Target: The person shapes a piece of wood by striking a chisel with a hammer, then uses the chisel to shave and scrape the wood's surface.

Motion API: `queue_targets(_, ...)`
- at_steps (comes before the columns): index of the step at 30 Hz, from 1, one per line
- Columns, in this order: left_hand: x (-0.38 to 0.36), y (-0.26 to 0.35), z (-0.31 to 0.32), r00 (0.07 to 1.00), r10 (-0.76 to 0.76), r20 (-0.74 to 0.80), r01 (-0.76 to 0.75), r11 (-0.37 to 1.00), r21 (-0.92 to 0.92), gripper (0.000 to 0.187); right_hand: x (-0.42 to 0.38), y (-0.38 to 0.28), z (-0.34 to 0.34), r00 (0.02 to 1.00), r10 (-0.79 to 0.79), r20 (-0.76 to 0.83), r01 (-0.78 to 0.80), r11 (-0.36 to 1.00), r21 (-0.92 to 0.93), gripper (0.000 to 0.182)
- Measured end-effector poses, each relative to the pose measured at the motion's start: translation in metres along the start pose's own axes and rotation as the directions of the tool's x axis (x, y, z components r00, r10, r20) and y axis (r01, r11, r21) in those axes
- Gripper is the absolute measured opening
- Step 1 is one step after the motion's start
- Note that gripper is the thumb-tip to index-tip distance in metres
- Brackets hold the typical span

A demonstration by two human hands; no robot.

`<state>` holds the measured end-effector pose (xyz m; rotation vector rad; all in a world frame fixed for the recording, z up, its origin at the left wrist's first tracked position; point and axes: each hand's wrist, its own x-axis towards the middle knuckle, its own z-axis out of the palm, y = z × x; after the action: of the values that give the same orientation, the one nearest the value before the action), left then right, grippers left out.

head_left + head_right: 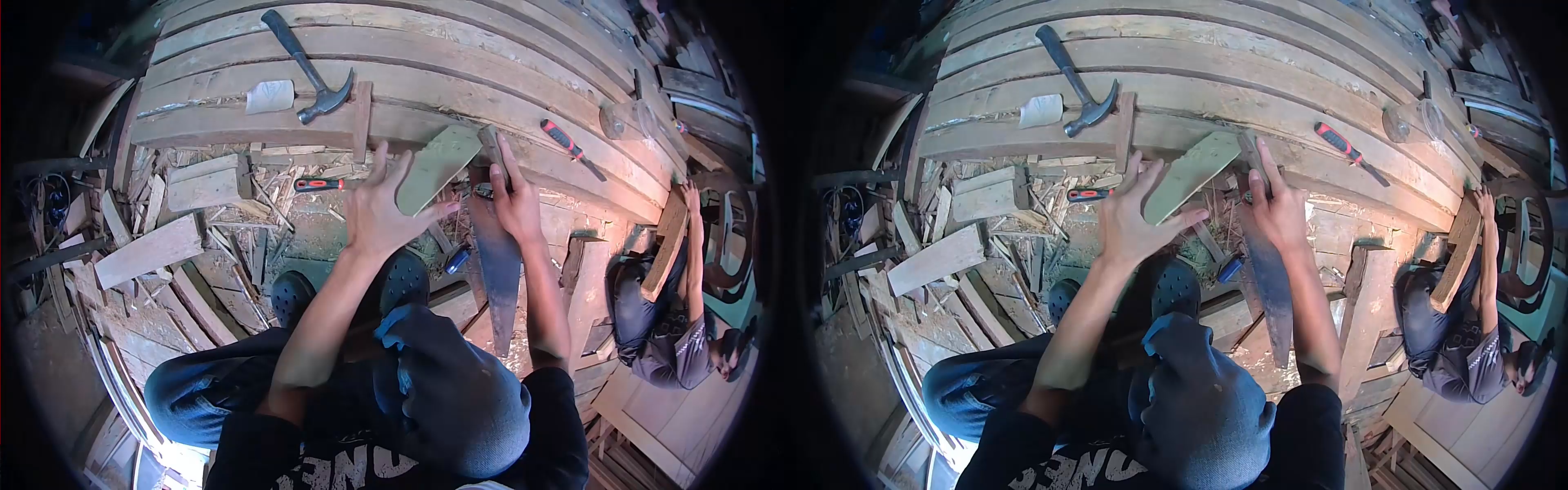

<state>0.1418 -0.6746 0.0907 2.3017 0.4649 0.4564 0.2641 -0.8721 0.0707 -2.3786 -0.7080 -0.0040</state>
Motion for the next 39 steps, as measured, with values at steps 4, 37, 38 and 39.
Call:
queue_targets(4, 0.0, -0.006, -0.006, 0.991, -0.062, 0.123, 0.059, 0.998, 0.03, 0.075, -0.01, -0.009, 0.005, 0.966, 0.238, 0.105, -0.25, 0.961, 0.116, 0.048)
queue_targets(37, -0.01, -0.019, 0.0, 0.926, 0.166, 0.34, -0.249, 0.944, 0.217, 0.061, -0.035, -0.028, 0.006, 0.995, -0.005, 0.102, 0.004, 1.0, 0.009, 0.054)
queue_targets(38, -0.009, -0.022, 0.0, 0.934, 0.168, 0.316, -0.224, 0.963, 0.15, 0.067, -0.036, -0.029, 0.011, 0.99, 0.111, 0.092, -0.119, 0.989, 0.093, 0.054)
queue_targets(39, -0.008, -0.026, 0.001, 0.942, 0.166, 0.293, -0.198, 0.977, 0.082, 0.074, -0.037, -0.031, 0.015, 0.97, 0.224, 0.095, -0.238, 0.955, 0.178, 0.054)
